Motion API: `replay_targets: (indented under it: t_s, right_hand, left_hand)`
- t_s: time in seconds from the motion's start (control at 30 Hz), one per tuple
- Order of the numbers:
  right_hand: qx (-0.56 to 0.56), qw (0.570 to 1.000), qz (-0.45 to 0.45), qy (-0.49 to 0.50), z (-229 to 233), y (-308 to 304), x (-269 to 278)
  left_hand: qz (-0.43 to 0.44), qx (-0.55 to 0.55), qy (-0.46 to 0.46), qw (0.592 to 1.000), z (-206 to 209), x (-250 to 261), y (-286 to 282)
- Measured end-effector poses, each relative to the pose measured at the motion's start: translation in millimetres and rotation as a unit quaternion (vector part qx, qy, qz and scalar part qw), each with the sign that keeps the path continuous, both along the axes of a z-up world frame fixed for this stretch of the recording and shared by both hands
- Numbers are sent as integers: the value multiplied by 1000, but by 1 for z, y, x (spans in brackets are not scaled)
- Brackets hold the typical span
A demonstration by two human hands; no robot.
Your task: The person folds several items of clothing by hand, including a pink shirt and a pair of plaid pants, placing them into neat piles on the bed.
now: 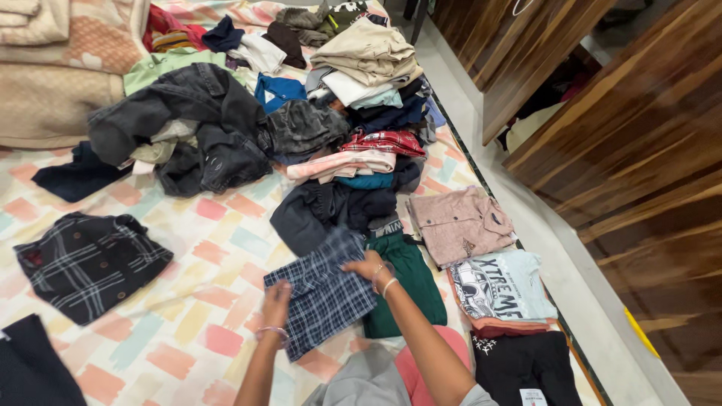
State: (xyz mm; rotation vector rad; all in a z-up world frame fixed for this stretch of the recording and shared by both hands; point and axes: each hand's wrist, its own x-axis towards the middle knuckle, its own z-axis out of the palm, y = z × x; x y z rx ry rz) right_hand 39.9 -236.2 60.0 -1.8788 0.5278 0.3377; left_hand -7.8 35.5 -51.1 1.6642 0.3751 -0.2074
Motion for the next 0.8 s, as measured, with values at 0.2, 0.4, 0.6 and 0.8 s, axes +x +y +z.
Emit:
replay_targets:
  t_s: [0.2, 0.4, 0.6, 0.8]
  right_hand:
    - [-63, 920, 329, -203, 149, 109, -2]
    - [-310, 720, 478, -396, 147, 107, -29]
    - [-226, 922, 205, -240, -40, 49, -53]
    - [82, 988, -126, 29, -118, 108, -60]
  left_hand:
    - [185, -547, 172, 798, 88, -43, 111]
    - [258, -518, 76, 812, 116, -76, 189]
    - [152, -173, 263, 937, 22, -66, 207]
    - [48, 237, 191, 951, 1, -11, 200]
